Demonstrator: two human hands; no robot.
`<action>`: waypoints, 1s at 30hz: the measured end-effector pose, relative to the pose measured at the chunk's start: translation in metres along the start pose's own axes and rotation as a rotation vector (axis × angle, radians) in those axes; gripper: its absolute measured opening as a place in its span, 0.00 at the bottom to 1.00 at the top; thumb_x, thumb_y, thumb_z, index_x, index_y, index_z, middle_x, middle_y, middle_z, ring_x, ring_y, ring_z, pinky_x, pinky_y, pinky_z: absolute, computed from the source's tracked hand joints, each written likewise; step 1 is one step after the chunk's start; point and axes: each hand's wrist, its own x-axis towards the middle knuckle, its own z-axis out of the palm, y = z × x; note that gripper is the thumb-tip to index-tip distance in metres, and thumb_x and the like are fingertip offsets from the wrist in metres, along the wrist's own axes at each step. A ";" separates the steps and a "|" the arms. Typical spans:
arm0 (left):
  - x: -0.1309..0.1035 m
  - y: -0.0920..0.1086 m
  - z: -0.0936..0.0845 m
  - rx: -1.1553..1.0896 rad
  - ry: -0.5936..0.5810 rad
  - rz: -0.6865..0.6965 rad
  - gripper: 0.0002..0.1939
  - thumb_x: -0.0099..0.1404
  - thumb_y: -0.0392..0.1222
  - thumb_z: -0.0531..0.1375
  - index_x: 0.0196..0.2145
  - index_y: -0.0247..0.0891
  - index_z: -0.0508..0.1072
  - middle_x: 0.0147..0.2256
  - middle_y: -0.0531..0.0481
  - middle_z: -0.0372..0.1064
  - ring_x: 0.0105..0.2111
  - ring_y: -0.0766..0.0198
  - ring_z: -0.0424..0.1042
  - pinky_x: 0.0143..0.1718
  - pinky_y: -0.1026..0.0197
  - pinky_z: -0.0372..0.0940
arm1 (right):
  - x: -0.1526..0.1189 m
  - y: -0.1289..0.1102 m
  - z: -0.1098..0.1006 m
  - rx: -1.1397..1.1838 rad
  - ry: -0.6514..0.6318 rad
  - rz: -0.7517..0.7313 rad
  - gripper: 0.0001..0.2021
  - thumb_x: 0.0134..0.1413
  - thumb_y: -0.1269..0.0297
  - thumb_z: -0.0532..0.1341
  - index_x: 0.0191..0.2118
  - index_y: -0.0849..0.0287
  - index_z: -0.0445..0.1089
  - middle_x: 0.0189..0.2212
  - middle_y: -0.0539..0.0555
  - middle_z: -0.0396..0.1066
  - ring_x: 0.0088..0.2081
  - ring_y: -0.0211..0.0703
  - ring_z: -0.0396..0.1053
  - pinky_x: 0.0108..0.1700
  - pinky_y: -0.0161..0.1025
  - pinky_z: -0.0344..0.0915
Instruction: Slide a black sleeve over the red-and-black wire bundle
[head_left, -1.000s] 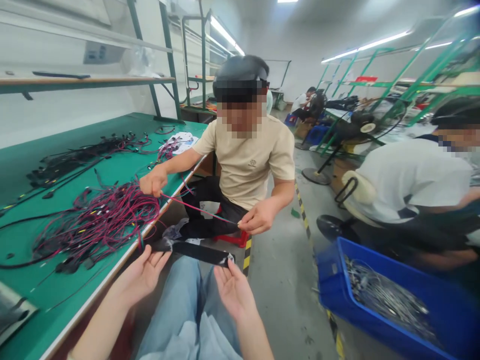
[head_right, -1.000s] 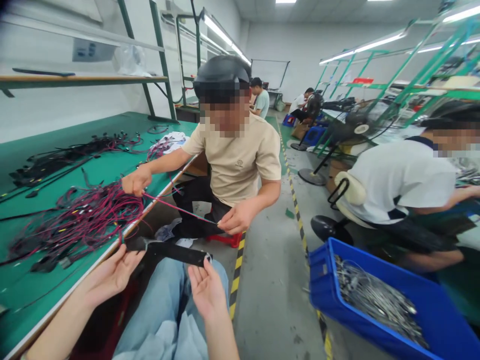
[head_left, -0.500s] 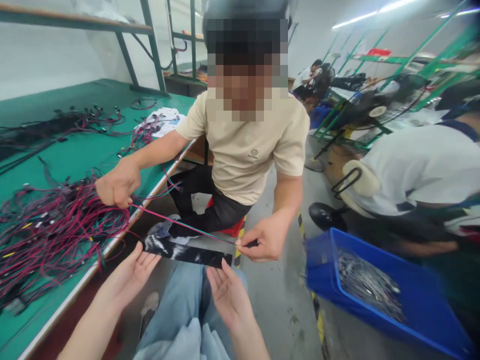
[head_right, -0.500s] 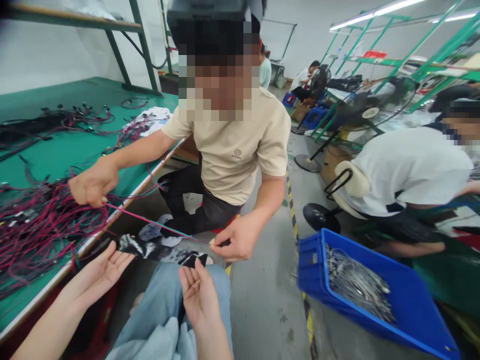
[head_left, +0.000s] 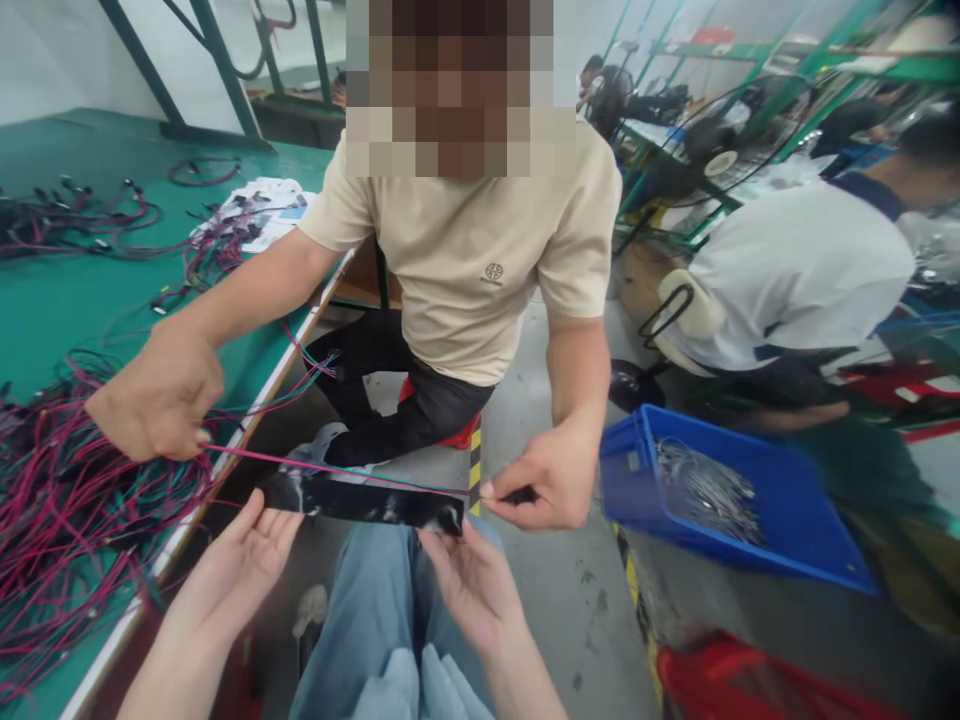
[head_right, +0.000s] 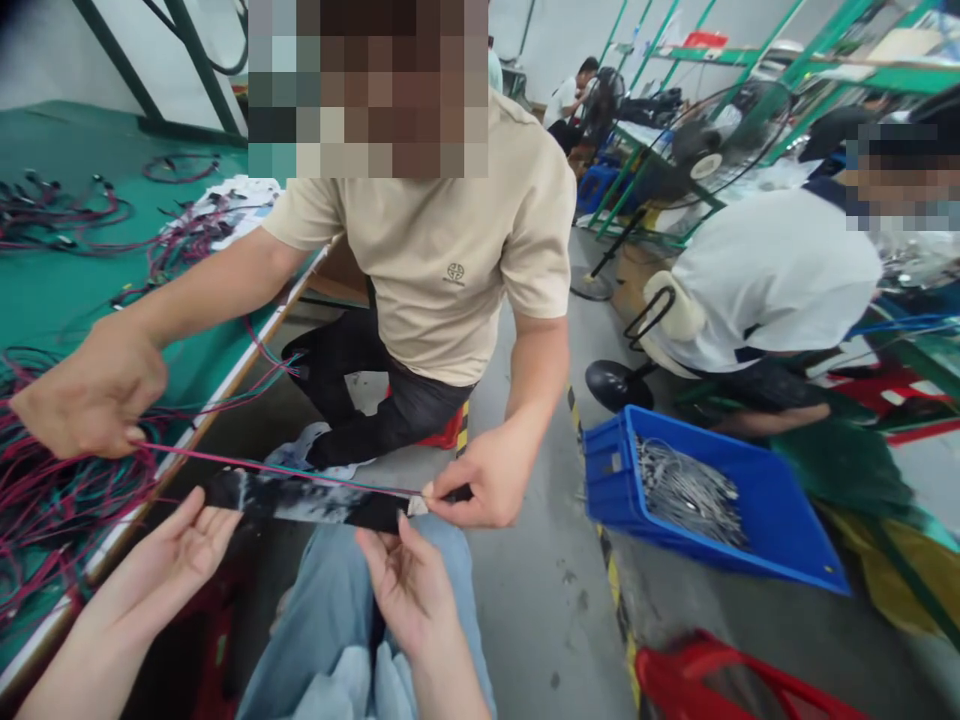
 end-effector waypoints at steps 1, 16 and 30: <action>0.000 0.000 0.001 0.002 0.008 0.010 0.19 0.67 0.37 0.41 0.28 0.34 0.69 0.22 0.52 0.73 0.23 0.69 0.73 0.24 0.69 0.71 | 0.001 -0.001 0.001 -0.011 0.026 -0.008 0.03 0.45 0.74 0.60 0.30 0.68 0.69 0.27 0.55 0.75 0.36 0.37 0.72 0.43 0.35 0.69; 0.006 0.003 0.010 -0.051 -0.101 -0.042 0.18 0.67 0.37 0.43 0.44 0.33 0.69 0.27 0.46 0.76 0.30 0.65 0.75 0.29 0.65 0.72 | -0.001 0.000 0.017 -0.068 0.117 -0.268 0.14 0.36 0.75 0.65 0.34 0.59 0.69 0.33 0.50 0.75 0.37 0.42 0.72 0.39 0.40 0.72; 0.017 0.008 0.001 -0.045 -0.213 -0.010 0.18 0.66 0.39 0.44 0.50 0.38 0.65 0.32 0.46 0.76 0.33 0.63 0.74 0.33 0.64 0.72 | -0.001 -0.002 0.019 -0.080 0.127 -0.239 0.20 0.36 0.75 0.66 0.39 0.58 0.65 0.37 0.50 0.73 0.37 0.43 0.72 0.39 0.39 0.72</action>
